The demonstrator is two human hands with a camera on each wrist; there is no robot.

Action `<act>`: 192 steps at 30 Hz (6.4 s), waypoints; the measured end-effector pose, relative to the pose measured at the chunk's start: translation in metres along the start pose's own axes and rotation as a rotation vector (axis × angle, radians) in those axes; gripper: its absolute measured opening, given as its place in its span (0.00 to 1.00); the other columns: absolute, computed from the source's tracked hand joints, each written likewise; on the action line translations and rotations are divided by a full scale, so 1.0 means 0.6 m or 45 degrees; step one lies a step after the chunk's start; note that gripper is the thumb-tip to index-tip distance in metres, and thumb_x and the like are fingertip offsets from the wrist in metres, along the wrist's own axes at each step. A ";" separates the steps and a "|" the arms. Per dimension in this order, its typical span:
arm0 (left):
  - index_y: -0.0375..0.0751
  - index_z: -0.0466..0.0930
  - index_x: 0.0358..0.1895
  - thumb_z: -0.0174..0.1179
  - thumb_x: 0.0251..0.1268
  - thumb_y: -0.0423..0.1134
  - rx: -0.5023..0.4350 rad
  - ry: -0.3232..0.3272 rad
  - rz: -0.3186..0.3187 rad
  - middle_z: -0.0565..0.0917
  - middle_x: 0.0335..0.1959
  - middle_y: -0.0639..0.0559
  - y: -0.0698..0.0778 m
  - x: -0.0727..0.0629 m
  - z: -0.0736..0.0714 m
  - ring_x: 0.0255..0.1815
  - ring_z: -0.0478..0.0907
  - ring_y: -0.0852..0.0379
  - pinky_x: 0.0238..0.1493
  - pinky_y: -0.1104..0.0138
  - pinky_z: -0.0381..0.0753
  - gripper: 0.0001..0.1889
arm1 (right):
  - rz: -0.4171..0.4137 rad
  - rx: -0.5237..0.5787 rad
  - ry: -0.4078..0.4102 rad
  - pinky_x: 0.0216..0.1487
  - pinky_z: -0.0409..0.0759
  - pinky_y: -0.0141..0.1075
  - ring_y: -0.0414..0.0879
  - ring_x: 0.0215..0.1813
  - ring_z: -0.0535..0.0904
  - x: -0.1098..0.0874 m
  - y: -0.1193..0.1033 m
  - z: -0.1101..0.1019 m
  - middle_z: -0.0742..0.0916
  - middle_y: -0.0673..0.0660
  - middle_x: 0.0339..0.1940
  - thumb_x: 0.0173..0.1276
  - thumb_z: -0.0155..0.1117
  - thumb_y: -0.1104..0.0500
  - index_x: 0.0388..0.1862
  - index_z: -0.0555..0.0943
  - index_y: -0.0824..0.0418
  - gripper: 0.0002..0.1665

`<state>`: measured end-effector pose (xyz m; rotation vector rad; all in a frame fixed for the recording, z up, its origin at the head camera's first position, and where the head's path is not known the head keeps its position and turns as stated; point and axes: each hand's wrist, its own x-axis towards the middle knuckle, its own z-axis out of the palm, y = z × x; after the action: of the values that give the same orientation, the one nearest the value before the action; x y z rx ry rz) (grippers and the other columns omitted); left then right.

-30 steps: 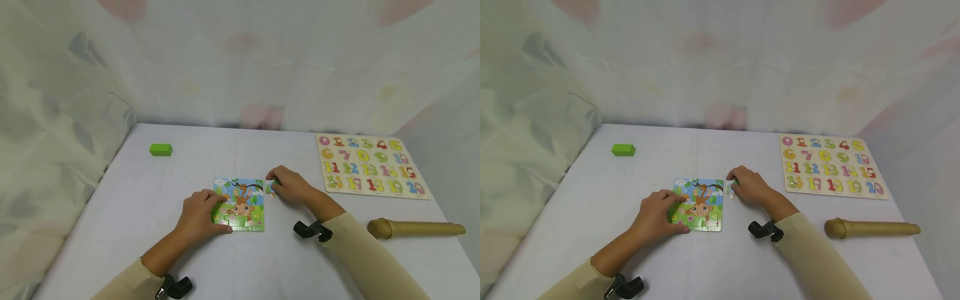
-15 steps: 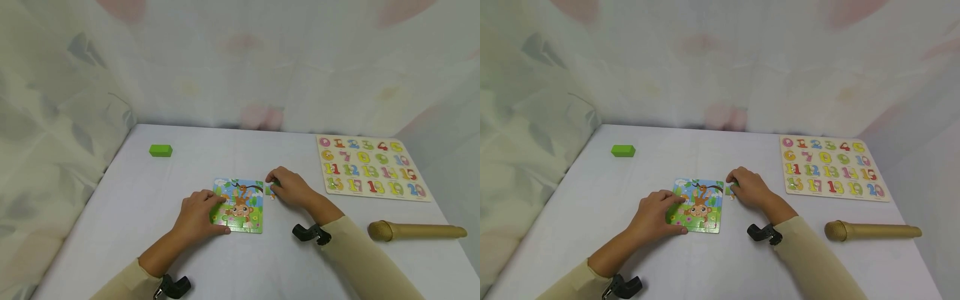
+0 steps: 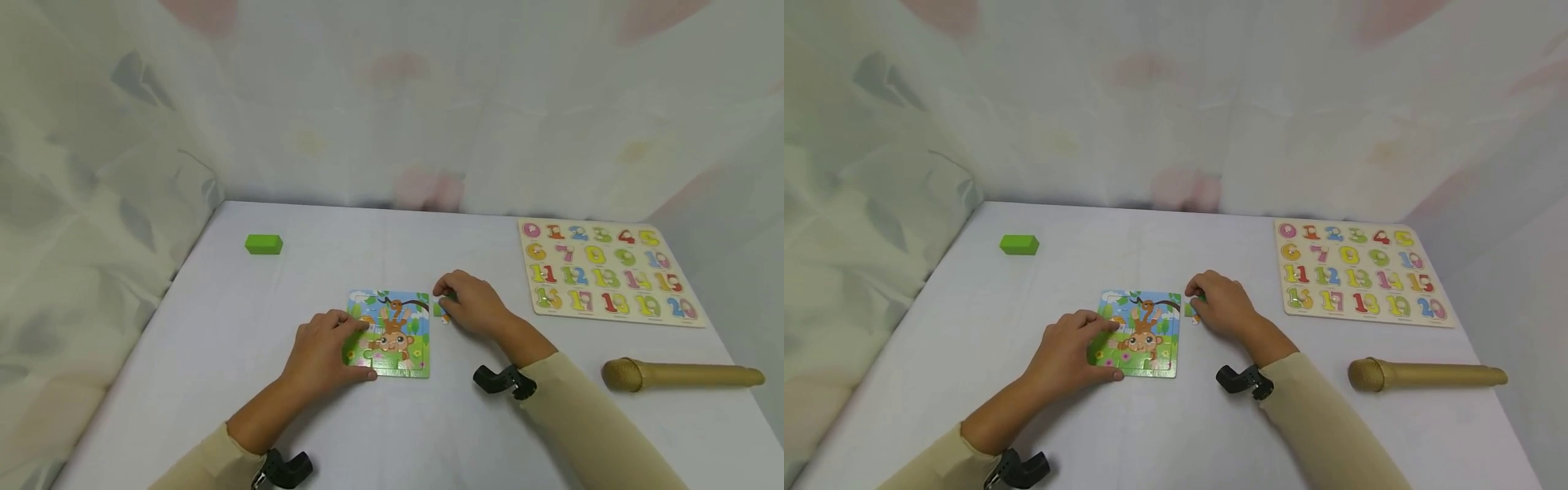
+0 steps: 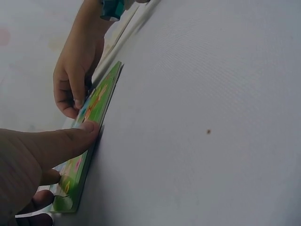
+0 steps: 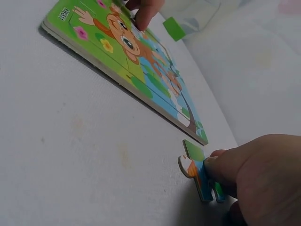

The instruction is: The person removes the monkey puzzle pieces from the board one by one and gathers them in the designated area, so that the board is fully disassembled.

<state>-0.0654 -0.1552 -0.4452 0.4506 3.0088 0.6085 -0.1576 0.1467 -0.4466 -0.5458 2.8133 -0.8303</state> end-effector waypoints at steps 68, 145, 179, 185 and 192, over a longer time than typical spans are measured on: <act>0.50 0.87 0.59 0.81 0.59 0.51 -0.085 0.005 0.115 0.79 0.52 0.49 0.020 0.013 0.012 0.53 0.75 0.43 0.47 0.49 0.76 0.26 | -0.159 0.328 0.125 0.41 0.75 0.39 0.46 0.39 0.76 0.028 -0.020 0.000 0.86 0.49 0.43 0.81 0.65 0.60 0.51 0.89 0.56 0.08; 0.52 0.88 0.56 0.84 0.53 0.48 -0.181 0.005 -0.013 0.80 0.52 0.50 0.027 0.016 0.020 0.51 0.74 0.46 0.48 0.46 0.74 0.26 | -0.237 0.388 -0.455 0.58 0.76 0.43 0.45 0.53 0.78 0.104 -0.079 0.026 0.87 0.46 0.49 0.78 0.67 0.60 0.59 0.86 0.45 0.15; 0.54 0.88 0.56 0.84 0.53 0.48 -0.179 -0.031 -0.073 0.80 0.52 0.51 0.034 0.029 0.020 0.51 0.73 0.47 0.49 0.49 0.72 0.26 | -0.059 0.413 -0.452 0.47 0.76 0.42 0.48 0.42 0.79 0.052 0.007 -0.084 0.85 0.52 0.37 0.76 0.67 0.64 0.54 0.90 0.55 0.12; 0.53 0.88 0.56 0.85 0.52 0.48 -0.185 -0.031 -0.080 0.80 0.52 0.51 0.033 0.026 0.018 0.51 0.73 0.47 0.49 0.48 0.72 0.26 | -0.015 0.371 -0.440 0.47 0.74 0.43 0.49 0.43 0.76 0.037 0.030 -0.100 0.83 0.52 0.37 0.75 0.68 0.64 0.53 0.91 0.55 0.12; 0.53 0.88 0.56 0.85 0.52 0.47 -0.190 -0.028 -0.081 0.80 0.52 0.52 0.033 0.026 0.021 0.52 0.73 0.47 0.50 0.48 0.72 0.26 | 0.045 0.330 -0.436 0.48 0.75 0.42 0.49 0.44 0.78 0.021 0.062 -0.117 0.84 0.52 0.37 0.76 0.68 0.64 0.52 0.91 0.54 0.12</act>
<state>-0.0737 -0.1284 -0.4487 0.3496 2.9170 0.8102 -0.1976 0.2055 -0.4093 -0.5365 2.3569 -0.9717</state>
